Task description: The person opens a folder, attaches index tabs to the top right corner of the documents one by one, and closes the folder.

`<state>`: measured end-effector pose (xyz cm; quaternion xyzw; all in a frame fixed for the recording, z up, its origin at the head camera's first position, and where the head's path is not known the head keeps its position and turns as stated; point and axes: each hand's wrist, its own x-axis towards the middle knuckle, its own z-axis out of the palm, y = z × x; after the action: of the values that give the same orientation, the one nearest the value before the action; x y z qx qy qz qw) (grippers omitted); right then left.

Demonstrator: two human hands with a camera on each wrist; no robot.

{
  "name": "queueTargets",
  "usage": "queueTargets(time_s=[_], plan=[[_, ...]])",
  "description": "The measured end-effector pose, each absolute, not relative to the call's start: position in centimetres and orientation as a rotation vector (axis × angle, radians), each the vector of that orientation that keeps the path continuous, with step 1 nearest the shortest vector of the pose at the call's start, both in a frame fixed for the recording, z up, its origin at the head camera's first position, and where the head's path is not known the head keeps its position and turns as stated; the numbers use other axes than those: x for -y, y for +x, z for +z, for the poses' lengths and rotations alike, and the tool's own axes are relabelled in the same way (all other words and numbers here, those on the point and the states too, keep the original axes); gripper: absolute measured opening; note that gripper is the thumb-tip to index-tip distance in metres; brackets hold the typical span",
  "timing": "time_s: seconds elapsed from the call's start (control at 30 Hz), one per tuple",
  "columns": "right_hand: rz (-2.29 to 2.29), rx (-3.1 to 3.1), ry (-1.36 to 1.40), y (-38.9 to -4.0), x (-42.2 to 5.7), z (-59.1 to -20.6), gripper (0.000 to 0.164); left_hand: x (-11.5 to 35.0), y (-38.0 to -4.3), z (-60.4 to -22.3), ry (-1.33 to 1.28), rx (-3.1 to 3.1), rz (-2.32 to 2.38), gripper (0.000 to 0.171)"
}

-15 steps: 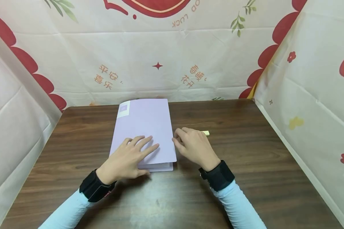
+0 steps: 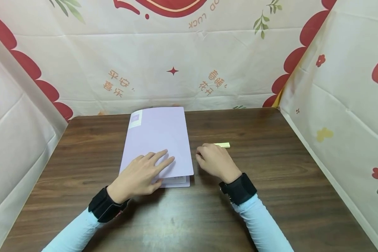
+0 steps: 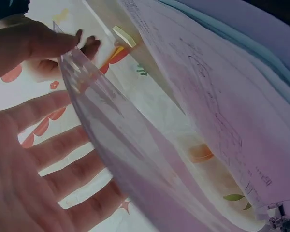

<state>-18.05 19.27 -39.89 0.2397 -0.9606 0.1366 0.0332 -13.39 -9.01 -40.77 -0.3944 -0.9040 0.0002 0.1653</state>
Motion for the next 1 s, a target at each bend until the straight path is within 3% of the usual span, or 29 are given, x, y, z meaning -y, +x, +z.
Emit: queueTargets(time_s=[0.3, 0.53, 0.77, 1.0], plan=[[0.501, 2.948, 1.022, -18.1, -17.8, -42.8, 0.043, 9.7, -13.0, -40.6, -1.021, 2.474, -0.123, 0.077], [0.357, 2.910, 1.140, -17.5, -16.7, -43.7, 0.035, 11.8, -12.1, -40.1, -0.920, 2.332, -0.282, 0.083], [0.335, 2.998, 1.099, -17.3, -16.3, -43.7, 0.030, 15.4, -10.7, -38.6, -0.752, 2.146, -0.333, 0.071], [0.326, 3.025, 1.060, -17.3, -16.0, -43.8, 0.032, 18.6, -9.9, -37.4, -0.579, 1.919, -0.334, 0.084]])
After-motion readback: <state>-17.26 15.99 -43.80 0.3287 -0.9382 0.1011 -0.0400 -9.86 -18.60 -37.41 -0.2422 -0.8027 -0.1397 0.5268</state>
